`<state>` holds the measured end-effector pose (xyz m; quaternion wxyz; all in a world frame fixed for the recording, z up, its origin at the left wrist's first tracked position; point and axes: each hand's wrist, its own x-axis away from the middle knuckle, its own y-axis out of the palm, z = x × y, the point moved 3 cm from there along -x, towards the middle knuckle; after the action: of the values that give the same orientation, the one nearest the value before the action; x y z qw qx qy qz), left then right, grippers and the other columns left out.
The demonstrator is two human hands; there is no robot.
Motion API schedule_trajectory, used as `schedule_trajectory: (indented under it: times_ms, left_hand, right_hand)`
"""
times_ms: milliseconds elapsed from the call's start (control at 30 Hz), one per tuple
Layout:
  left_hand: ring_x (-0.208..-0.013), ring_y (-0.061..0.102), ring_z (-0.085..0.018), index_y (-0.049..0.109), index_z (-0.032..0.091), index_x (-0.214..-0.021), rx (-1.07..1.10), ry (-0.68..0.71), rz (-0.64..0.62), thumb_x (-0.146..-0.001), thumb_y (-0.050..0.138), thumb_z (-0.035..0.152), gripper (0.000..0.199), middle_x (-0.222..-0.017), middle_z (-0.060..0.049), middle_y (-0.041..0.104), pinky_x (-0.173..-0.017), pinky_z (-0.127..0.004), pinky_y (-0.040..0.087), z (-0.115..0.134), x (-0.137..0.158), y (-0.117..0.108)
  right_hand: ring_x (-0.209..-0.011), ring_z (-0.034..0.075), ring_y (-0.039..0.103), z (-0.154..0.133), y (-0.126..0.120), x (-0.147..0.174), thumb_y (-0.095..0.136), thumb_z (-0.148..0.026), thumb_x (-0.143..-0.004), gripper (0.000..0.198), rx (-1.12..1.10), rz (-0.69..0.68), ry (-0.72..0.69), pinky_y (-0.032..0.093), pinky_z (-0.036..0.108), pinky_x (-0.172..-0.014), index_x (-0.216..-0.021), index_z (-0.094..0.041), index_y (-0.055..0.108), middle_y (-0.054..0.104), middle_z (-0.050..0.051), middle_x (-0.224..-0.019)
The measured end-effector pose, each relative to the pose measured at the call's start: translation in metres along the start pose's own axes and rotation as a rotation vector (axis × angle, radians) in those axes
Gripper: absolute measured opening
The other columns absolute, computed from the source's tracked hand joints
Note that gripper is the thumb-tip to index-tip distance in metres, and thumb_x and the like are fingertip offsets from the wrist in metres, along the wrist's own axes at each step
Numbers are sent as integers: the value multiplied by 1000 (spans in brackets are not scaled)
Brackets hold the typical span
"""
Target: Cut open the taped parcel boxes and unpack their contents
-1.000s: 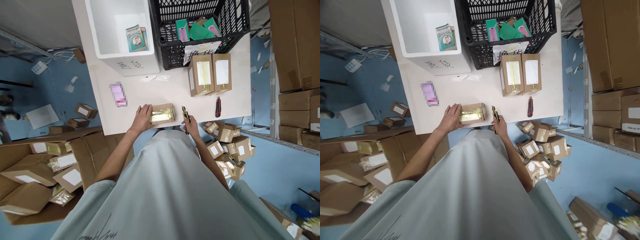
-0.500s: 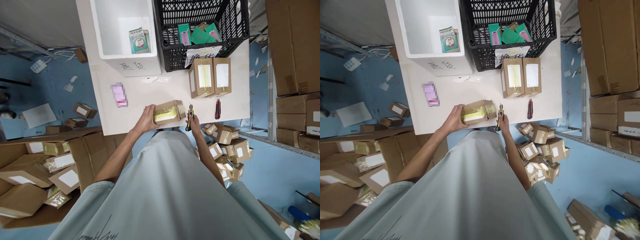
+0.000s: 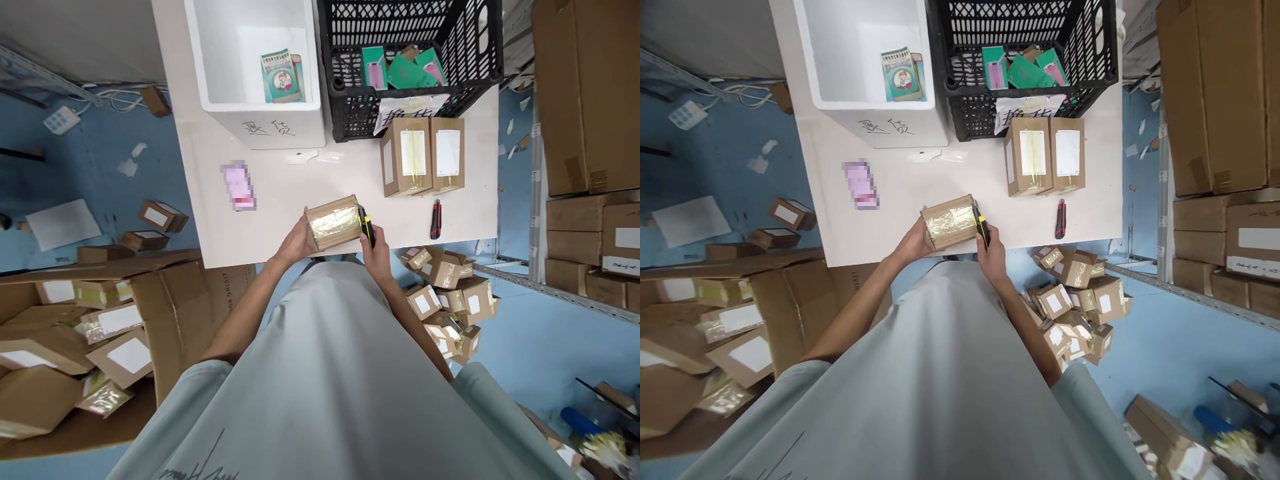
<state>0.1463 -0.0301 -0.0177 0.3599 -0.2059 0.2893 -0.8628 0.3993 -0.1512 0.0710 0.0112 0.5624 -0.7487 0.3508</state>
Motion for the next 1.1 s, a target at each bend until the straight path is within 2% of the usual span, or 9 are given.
schedule_trajectory:
  times_ms: [67,167,267,333,400,567,767,900,1100]
  left_hand:
    - [-172,37,-51,-19,17,-184,42,-81,-27,-77,90,89,169,-188,-35,24,-135,-63,45,10,11,-14]
    - [-179,10,-53,-19,23,-185,-25,-73,19,-72,94,90,173,-193,-31,2,-143,-71,26,47,15,-38]
    - [-180,-1,-51,8,32,-189,-117,89,-25,-90,79,88,134,-195,-19,8,-143,-79,11,94,-3,-40]
    - [-181,5,-44,25,33,-187,-140,180,-62,-110,60,74,94,-194,-13,20,-145,-76,10,118,-20,-28]
    - [-181,14,-41,36,27,-183,-158,249,-105,-119,48,58,72,-192,-12,30,-147,-73,13,130,-34,-11]
    - [-179,27,-36,50,19,-175,-241,241,-118,-122,40,33,56,-186,-15,42,-147,-68,18,123,-43,17]
    - [-177,32,-35,52,21,-174,-231,205,-62,-121,43,32,55,-183,-17,47,-147,-70,21,104,-44,25]
    - [-177,32,-34,53,20,-173,-213,207,-43,-121,44,33,54,-183,-17,47,-147,-69,20,102,-46,31]
    - [-177,31,-34,50,21,-174,-183,213,-32,-119,44,28,55,-183,-17,45,-147,-70,18,105,-44,36]
  right_hand:
    - [-121,28,77,-1,6,6,40,-52,-117,49,23,-8,30,62,43,-109,-153,-21,52,78,15,-133]
    - [-117,26,82,2,10,8,37,-54,-119,49,-56,-6,75,65,39,-103,-154,-22,50,78,14,-137]
    - [-114,25,84,9,9,7,37,-57,-119,51,-113,12,83,67,38,-99,-153,-22,50,77,15,-140]
    - [-118,25,83,13,6,6,37,-58,-119,52,-115,40,64,68,38,-99,-153,-21,51,77,16,-142]
    - [-122,26,81,16,0,6,37,-59,-119,54,-88,85,34,68,39,-100,-155,-21,52,78,16,-144]
    - [-121,31,81,12,-20,9,40,-56,-119,56,52,145,-87,65,44,-107,-156,-18,60,82,18,-139]
    - [-119,34,82,-5,-26,12,39,-43,-122,51,262,26,-178,64,40,-100,-157,-16,62,84,18,-134]
    - [-121,34,81,-19,-26,12,37,-35,-122,50,424,-52,-122,64,40,-100,-163,-13,57,82,21,-137]
    - [-113,30,83,-57,-16,8,33,-27,-123,57,751,-133,76,64,34,-93,-176,-9,40,78,25,-138]
